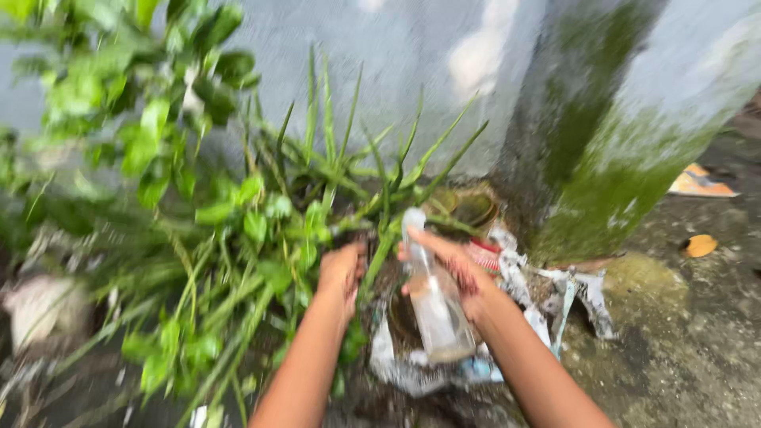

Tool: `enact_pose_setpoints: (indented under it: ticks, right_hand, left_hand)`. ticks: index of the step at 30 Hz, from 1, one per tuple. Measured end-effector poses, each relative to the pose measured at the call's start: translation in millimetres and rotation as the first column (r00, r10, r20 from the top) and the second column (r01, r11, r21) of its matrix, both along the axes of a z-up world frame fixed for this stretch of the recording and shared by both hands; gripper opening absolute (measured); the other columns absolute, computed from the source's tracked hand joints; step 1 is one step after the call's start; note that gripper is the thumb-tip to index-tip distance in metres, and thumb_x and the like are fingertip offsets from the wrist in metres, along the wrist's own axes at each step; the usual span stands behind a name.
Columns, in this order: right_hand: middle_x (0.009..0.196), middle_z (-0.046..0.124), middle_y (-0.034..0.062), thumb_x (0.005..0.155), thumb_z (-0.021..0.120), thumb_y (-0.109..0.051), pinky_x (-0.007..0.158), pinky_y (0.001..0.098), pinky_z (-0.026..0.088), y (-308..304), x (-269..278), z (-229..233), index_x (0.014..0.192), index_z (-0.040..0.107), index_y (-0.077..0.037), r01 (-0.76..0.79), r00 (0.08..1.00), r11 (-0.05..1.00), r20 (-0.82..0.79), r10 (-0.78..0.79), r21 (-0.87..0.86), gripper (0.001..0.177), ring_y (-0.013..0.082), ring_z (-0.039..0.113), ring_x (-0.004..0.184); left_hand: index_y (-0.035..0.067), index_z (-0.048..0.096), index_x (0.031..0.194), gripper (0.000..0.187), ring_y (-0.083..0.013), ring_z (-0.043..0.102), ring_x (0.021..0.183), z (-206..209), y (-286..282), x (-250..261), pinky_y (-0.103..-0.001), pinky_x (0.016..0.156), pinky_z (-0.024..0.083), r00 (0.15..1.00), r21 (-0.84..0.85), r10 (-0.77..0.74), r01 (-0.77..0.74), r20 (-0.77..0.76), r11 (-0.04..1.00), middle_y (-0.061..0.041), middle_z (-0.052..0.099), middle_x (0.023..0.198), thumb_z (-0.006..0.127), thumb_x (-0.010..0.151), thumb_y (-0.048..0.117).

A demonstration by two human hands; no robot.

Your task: The person holds a spray bottle and sprays liquid onto the leaves of a plant, using their other hand to move or support the branches.

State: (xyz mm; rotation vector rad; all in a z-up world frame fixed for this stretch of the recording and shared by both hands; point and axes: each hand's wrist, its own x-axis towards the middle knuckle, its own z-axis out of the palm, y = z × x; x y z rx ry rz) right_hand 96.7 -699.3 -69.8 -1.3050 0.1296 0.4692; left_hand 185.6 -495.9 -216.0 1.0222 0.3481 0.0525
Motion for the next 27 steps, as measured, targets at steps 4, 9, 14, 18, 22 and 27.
enact_pose_setpoints:
  ticks: [4,9,14,18,22,27]
  right_hand:
    - [0.100,0.075,0.0066,0.074,0.080,-0.051,0.058,0.0382,0.056,0,6,7,0.115,0.071,-0.008,0.102,0.995,0.995,-0.010,-0.102,0.015,0.060,0.0265,0.071,0.062]
    - [0.100,0.076,0.0067,0.073,0.077,-0.052,0.057,0.0396,0.056,8,8,14,0.114,0.071,-0.009,0.184,0.982,0.982,-0.026,-0.185,-0.048,0.059,0.0273,0.070,0.061]
    - [0.101,0.074,0.0088,0.075,0.077,-0.053,0.056,0.0388,0.056,11,9,12,0.115,0.068,-0.008,0.170,0.985,0.985,0.011,-0.169,-0.034,0.061,0.0262,0.069,0.060]
    - [0.098,0.075,0.0094,0.072,0.077,-0.051,0.054,0.0396,0.057,8,6,13,0.114,0.069,-0.013,0.193,0.981,0.978,0.022,-0.192,-0.074,0.058,0.0268,0.068,0.057]
    - [0.093,0.070,0.0105,0.074,0.078,-0.051,0.052,0.0407,0.055,1,6,8,0.112,0.066,-0.012,0.198,0.980,0.979,-0.001,-0.198,-0.054,0.056,0.0276,0.068,0.057]
    - [0.087,0.068,0.0097,0.077,0.079,-0.052,0.049,0.0392,0.054,-3,4,7,0.104,0.066,-0.006,0.164,0.986,0.986,-0.015,-0.165,-0.024,0.055,0.0273,0.069,0.057]
  left_hand:
    - [0.011,0.066,0.083,0.017,-0.0105,0.051,0.057,13,-7,6,-0.031,0.051,0.034,0.984,0.161,-0.029,0.058,-0.176,0.985,0.001,0.062,0.070,0.072,0.083,0.028]
    - [0.011,0.068,0.087,0.018,-0.0128,0.049,0.062,15,-10,8,-0.031,0.054,0.034,0.993,0.127,-0.109,0.113,-0.038,0.985,0.000,0.062,0.076,0.073,0.084,0.028]
    - [0.005,0.062,0.103,0.029,-0.0218,0.065,0.080,-14,-7,13,-0.035,0.070,0.052,0.997,0.080,-0.061,0.065,-0.052,0.995,-0.010,0.071,0.090,0.074,0.082,0.020]
    - [0.004,0.064,0.113,0.039,-0.0172,0.067,0.090,-16,-4,9,-0.031,0.076,0.052,0.995,0.218,-0.096,0.095,-0.007,0.971,-0.007,0.073,0.103,0.078,0.081,0.020]
    - [0.008,0.062,0.105,0.028,-0.0226,0.053,0.070,9,-7,-5,-0.041,0.058,0.039,0.936,0.390,-0.156,0.277,-0.315,0.878,-0.011,0.063,0.084,0.073,0.084,0.023]
    - [0.000,0.075,0.084,0.013,-0.0108,0.059,0.050,-3,-23,11,-0.028,0.049,0.048,0.989,0.456,-0.125,0.150,-0.083,0.877,-0.003,0.069,0.065,0.080,0.077,0.010]
